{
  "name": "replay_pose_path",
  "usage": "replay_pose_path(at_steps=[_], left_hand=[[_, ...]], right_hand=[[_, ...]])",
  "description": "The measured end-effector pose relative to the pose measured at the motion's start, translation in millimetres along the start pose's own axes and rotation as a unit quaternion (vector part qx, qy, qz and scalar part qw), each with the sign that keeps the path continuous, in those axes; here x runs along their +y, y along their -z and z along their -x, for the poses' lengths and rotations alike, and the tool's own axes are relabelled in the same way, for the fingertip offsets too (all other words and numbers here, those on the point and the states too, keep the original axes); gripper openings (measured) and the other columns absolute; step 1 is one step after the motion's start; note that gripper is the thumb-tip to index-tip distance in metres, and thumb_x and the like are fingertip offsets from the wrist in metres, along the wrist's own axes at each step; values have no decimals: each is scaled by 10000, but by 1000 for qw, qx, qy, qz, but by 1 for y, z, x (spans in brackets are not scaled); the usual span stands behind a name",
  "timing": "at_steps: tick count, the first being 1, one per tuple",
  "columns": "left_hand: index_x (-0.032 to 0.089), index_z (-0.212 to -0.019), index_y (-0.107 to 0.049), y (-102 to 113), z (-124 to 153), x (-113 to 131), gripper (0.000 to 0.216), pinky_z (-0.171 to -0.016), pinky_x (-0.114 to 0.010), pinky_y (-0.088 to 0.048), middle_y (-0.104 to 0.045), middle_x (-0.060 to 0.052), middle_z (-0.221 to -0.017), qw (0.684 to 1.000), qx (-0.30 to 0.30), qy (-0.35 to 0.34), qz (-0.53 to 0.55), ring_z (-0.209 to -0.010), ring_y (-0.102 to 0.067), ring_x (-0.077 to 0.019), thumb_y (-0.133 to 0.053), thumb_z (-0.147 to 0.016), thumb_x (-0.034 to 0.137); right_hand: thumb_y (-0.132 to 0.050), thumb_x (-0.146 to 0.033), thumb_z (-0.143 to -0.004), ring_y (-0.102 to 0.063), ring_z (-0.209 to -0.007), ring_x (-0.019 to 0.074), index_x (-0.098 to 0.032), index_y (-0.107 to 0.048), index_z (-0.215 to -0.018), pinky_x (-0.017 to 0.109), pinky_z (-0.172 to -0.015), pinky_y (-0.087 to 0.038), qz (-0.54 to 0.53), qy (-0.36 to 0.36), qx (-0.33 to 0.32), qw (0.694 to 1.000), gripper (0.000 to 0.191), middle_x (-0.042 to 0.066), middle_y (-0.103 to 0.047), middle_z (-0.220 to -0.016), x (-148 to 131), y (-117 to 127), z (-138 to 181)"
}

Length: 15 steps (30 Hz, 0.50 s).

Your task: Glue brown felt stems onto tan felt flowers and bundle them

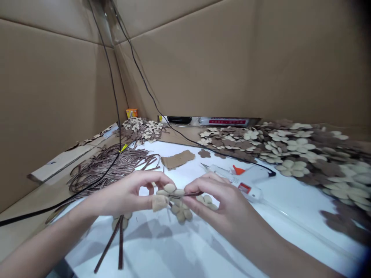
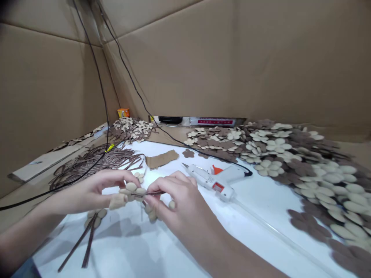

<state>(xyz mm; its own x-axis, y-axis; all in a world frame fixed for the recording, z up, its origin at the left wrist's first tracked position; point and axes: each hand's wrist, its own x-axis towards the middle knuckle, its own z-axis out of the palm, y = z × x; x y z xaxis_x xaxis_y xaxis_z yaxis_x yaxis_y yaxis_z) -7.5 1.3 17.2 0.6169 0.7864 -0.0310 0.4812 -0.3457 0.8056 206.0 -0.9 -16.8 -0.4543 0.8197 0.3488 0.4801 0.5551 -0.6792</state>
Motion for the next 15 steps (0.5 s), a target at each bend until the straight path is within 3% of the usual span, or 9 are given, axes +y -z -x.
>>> replay_pose_path(at_steps=[5, 10, 15], left_hand=[[155, -863, -617, -20, -3, -8, 155, -706, -219, -427, -620, -34, -825, 993, 90, -28, 64, -764, -551, -129, -573, -824, 297], [149, -880, -630, -27, -4, -17, 189, -686, -219, -459, -645, -46, -832, 976, 75, 18, 201, -756, -587, -133, -639, -779, 309], [122, -810, -660, -27, -7, -19, 176, -649, -227, -485, -668, -54, -751, 959, 76, 44, 269, -671, -605, -132, -701, -715, 264]], right_hand=[[-550, -280, -839, -539, -706, 167, -243, -622, -719, 310, -704, -373, -17, 13, 13, 1000, 145, -8, -610, -683, -2, 0, 9], [-568, -296, -819, -542, -740, 182, -253, -633, -731, 314, -683, -386, -36, -30, 28, 999, 118, 2, -605, -714, -2, -4, 10], [-542, -348, -835, -553, -690, 176, -260, -650, -701, 311, -664, -391, -43, -13, 13, 999, 193, 2, -620, -673, 0, -5, 9]])
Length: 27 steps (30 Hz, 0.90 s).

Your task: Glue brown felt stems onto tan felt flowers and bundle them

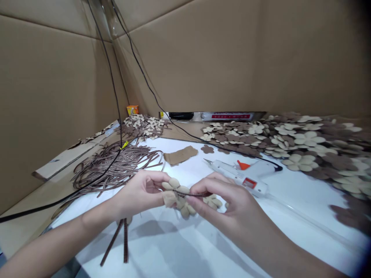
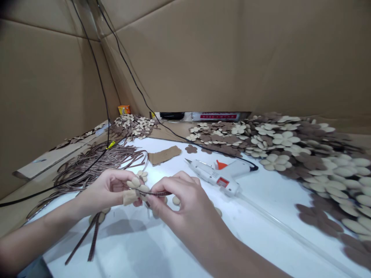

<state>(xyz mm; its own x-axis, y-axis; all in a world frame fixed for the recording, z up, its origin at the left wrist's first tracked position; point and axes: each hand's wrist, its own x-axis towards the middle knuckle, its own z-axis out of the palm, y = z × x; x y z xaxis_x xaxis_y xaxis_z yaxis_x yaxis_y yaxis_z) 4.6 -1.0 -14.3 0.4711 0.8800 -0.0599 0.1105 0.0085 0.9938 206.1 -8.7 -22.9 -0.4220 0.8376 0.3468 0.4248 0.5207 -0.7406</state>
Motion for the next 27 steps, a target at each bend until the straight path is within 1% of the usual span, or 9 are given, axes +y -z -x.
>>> replay_pose_path(at_steps=[4, 8, 12, 16, 22, 27], left_hand=[[113, -808, -684, 1, -1, 2, 148, -618, -213, -492, -670, -51, -702, 1000, -6, 12, 12, -629, -608, -122, -698, -712, 225], [112, -832, -697, 2, 0, 2, 136, -630, -216, -507, -686, -55, -710, 999, -14, 27, 25, -634, -627, -126, -678, -734, 204], [112, -833, -701, 2, 1, 0, 138, -639, -226, -520, -691, -58, -712, 999, -13, 25, 32, -643, -641, -136, -673, -741, 212], [98, -802, -698, 2, 0, 0, 136, -633, -235, -532, -688, -67, -698, 999, -9, 27, 42, -641, -648, -146, -662, -753, 220], [101, -815, -688, 1, 0, 0, 132, -635, -220, -536, -686, -55, -684, 997, -15, 24, 71, -629, -650, -127, -627, -793, 215], [94, -809, -677, -1, 0, 0, 131, -632, -222, -537, -683, -59, -690, 997, -9, 24, 78, -626, -648, -127, -626, -796, 214]], right_hand=[[-548, -374, -827, -559, -698, 173, -261, -647, -693, 302, -669, -388, -3, -23, -5, 1000, 202, -6, -623, -692, 1, 0, -1], [-554, -366, -815, -555, -701, 172, -251, -633, -674, 295, -653, -388, -14, -53, -8, 998, 198, -6, -603, -688, 0, 0, -1], [-550, -361, -814, -561, -691, 169, -242, -627, -664, 283, -621, -397, -34, -67, -16, 997, 206, -3, -610, -680, -1, 0, -2], [-553, -376, -815, -570, -700, 170, -239, -629, -671, 277, -628, -407, -58, -83, -18, 995, 213, 1, -626, -702, -2, 0, -3], [-551, -377, -812, -569, -687, 166, -230, -620, -674, 266, -617, -404, -95, -115, -25, 989, 213, -3, -638, -709, -3, 0, -3], [-549, -372, -812, -557, -684, 162, -231, -617, -664, 263, -612, -389, -93, -110, -31, 989, 215, -13, -625, -671, -4, 0, -3]])
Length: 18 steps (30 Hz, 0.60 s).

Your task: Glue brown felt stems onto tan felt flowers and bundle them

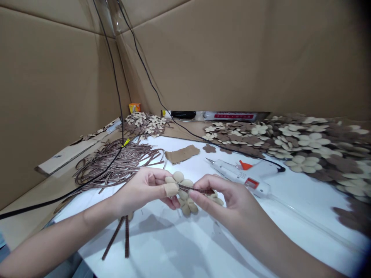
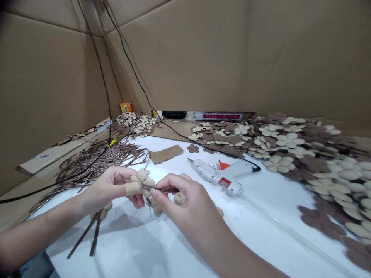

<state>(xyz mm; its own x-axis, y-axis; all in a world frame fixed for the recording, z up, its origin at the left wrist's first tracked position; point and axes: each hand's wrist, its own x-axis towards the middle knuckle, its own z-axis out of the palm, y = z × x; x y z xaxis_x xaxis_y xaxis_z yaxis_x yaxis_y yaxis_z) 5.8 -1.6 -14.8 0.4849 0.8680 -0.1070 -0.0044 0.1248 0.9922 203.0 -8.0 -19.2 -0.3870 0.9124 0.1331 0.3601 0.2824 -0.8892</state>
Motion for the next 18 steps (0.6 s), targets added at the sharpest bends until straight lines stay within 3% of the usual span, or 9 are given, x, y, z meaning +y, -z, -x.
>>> replay_pose_path(at_steps=[14, 18], left_hand=[[92, -820, -657, 0, 0, 0, 172, -625, -225, -530, -670, -54, -703, 1000, 0, -4, -7, -627, -643, -128, -650, -779, 259], [100, -838, -654, -1, -1, -3, 160, -631, -224, -532, -666, -44, -684, 1000, -6, -5, -5, -630, -642, -123, -647, -783, 250]], right_hand=[[-535, -333, -802, -543, -672, 146, -229, -576, -654, 250, -601, -370, -17, -22, 14, 1000, 185, -30, -604, -649, -3, -4, 2], [-545, -384, -783, -546, -637, 138, -235, -557, -766, 242, -576, -394, -38, -35, 24, 998, 150, -36, -592, -657, -2, -8, 2]])
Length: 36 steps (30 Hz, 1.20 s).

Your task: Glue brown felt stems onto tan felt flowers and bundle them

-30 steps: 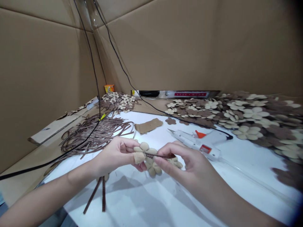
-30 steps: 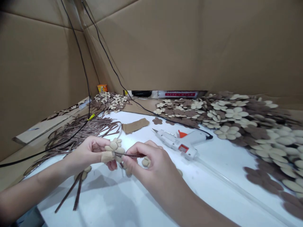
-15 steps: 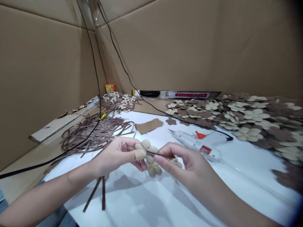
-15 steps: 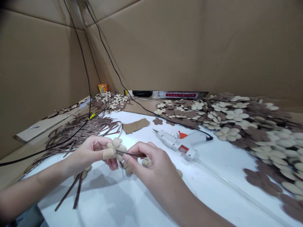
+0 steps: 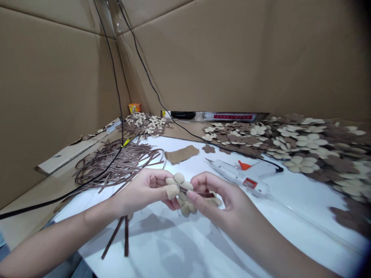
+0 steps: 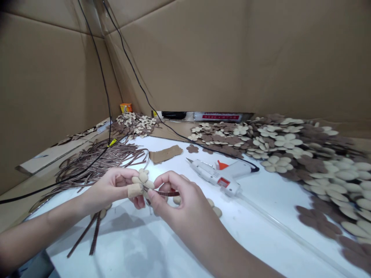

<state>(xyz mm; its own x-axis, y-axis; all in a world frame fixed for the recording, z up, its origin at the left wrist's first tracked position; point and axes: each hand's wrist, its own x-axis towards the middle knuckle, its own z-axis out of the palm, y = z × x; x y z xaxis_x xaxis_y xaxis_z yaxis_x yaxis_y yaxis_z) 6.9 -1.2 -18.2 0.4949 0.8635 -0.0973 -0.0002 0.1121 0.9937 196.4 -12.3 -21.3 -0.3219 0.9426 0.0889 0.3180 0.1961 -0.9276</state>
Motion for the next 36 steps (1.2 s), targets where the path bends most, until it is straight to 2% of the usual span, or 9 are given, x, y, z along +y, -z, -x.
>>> replay_pose_path(at_steps=[5, 9, 12, 14, 17, 21, 27, 32, 36], left_hand=[[98, -833, -644, -2, 0, -2, 151, -636, -217, -527, -665, -49, -704, 1000, -5, -2, -3, -641, -636, -117, -639, -787, 241], [115, -954, -635, -5, 3, 4, 172, -695, -248, -523, -665, -73, -840, 999, -46, -5, -25, -718, -629, -125, -591, -813, 202], [128, -1005, -612, -7, 2, 5, 228, -692, -261, -523, -657, -72, -852, 999, -51, 6, -8, -719, -630, -133, -583, -780, 154], [128, -984, -602, -8, -1, 1, 253, -672, -264, -524, -654, -62, -811, 999, -41, 20, 16, -693, -634, -139, -593, -732, 133], [135, -957, -585, -9, -6, -7, 280, -651, -277, -526, -650, -46, -751, 998, -31, 28, 50, -657, -635, -144, -590, -677, 124], [141, -923, -575, -10, -8, -13, 242, -648, -290, -527, -644, -35, -717, 997, -32, 30, 70, -633, -630, -139, -567, -681, 135], [137, -903, -578, -9, -5, -11, 204, -662, -295, -516, -639, -48, -730, 996, -46, 40, 66, -644, -626, -143, -550, -702, 160], [134, -890, -583, -8, -3, -9, 179, -649, -281, -508, -627, -45, -715, 997, -47, 36, 57, -622, -610, -135, -570, -724, 200], [133, -866, -589, -7, -3, -10, 134, -670, -282, -507, -630, -52, -736, 997, -59, 27, 47, -639, -606, -134, -544, -760, 202]], right_hand=[[-530, -396, -803, -566, -625, 133, -240, -568, -797, 238, -567, -414, -12, -1, -26, 1000, 160, -34, -603, -660, 5, -1, -2], [-536, -391, -797, -584, -676, 154, -237, -572, -723, 263, -598, -428, 56, 4, 41, 998, 175, -9, -618, -738, 4, -1, 0], [-558, -332, -785, -591, -750, 173, -241, -568, -728, 253, -564, -431, 118, 83, 97, 985, 108, 9, -607, -803, 6, 1, 1], [-565, -250, -786, -582, -805, 176, -240, -571, -757, 252, -595, -443, 159, 188, 116, 962, 31, 13, -611, -810, 8, 2, -1], [-561, -143, -790, -571, -802, 164, -216, -574, -803, 265, -668, -454, 213, 306, 112, 921, 76, 19, -619, -794, 10, 4, -3], [-559, -96, -791, -555, -748, 164, -180, -569, -806, 286, -663, -448, 262, 368, 111, 885, 86, 27, -605, -733, 9, 5, -3], [-543, -45, -800, -547, -706, 153, -153, -574, -786, 400, -905, -366, 339, 437, 108, 826, 113, 19, -604, -684, 7, 4, -2], [-533, -42, -809, -559, -743, 140, -171, -572, -826, 379, -948, -344, 316, 442, 83, 835, 136, 3, -624, -742, 4, 3, -2], [-544, -76, -799, -563, -771, 154, -179, -583, -887, 358, -889, -417, 268, 394, 63, 877, 141, 6, -622, -741, 5, 2, -2]])
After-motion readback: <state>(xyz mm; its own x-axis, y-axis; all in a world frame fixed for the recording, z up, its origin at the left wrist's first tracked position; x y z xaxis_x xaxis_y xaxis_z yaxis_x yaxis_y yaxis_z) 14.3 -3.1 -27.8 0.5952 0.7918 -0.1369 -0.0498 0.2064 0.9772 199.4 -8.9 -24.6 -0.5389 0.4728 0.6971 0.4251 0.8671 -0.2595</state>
